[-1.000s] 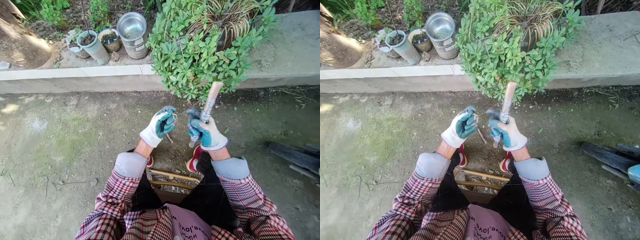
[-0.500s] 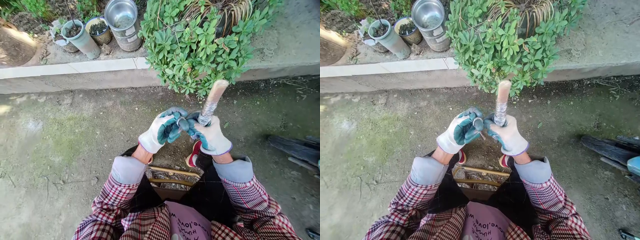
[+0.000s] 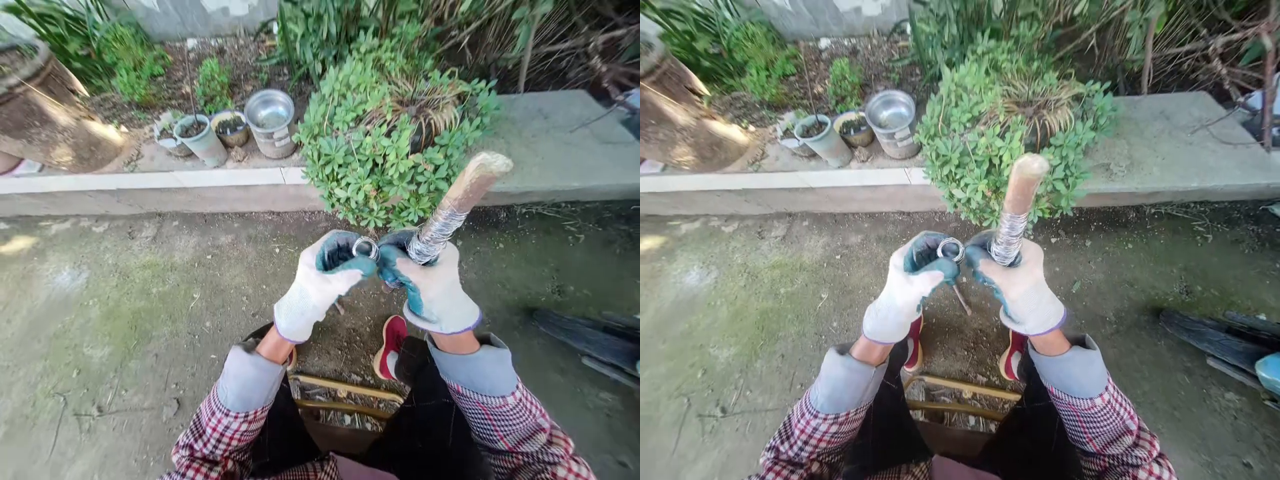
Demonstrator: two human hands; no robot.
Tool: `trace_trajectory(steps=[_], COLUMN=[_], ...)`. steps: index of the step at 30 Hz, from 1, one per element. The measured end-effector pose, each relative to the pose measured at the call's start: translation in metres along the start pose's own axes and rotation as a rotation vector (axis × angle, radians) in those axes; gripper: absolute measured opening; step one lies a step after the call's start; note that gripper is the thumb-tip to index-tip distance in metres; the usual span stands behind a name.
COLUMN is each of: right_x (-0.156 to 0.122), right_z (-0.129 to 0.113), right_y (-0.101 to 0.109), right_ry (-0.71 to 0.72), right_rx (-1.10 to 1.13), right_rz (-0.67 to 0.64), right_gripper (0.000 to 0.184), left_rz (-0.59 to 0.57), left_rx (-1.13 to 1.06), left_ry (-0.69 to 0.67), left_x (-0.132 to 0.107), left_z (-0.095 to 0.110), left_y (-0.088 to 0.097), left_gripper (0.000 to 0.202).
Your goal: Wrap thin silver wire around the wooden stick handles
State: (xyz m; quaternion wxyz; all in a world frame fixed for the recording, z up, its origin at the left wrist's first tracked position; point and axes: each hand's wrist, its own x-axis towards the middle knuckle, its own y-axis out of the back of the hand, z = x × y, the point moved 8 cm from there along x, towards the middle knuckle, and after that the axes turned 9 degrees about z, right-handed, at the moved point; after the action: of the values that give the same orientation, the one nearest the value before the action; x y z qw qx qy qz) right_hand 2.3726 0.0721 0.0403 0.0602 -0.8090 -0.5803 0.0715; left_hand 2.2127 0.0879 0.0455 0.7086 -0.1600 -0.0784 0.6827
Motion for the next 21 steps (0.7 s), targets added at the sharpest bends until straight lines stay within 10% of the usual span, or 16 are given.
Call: trace_trajectory(steps=[12,21], right_x=[0.009,0.002], right_z=[-0.062,-0.051], right_y=[0.001,-0.015], right_ry=[0.31,0.229], right_rx=[0.011,0.091], right_rz=[0.131,0.082], right_gripper=[0.012,0.014], left_rz=[0.032,0.162], left_rx=[-0.038,0.028], left_ry=[-0.106,-0.193], left_x=[0.019,0.017], left_z=[0.032,0.03], left_y=[-0.021,0.0], left_gripper=[0.013,0.014])
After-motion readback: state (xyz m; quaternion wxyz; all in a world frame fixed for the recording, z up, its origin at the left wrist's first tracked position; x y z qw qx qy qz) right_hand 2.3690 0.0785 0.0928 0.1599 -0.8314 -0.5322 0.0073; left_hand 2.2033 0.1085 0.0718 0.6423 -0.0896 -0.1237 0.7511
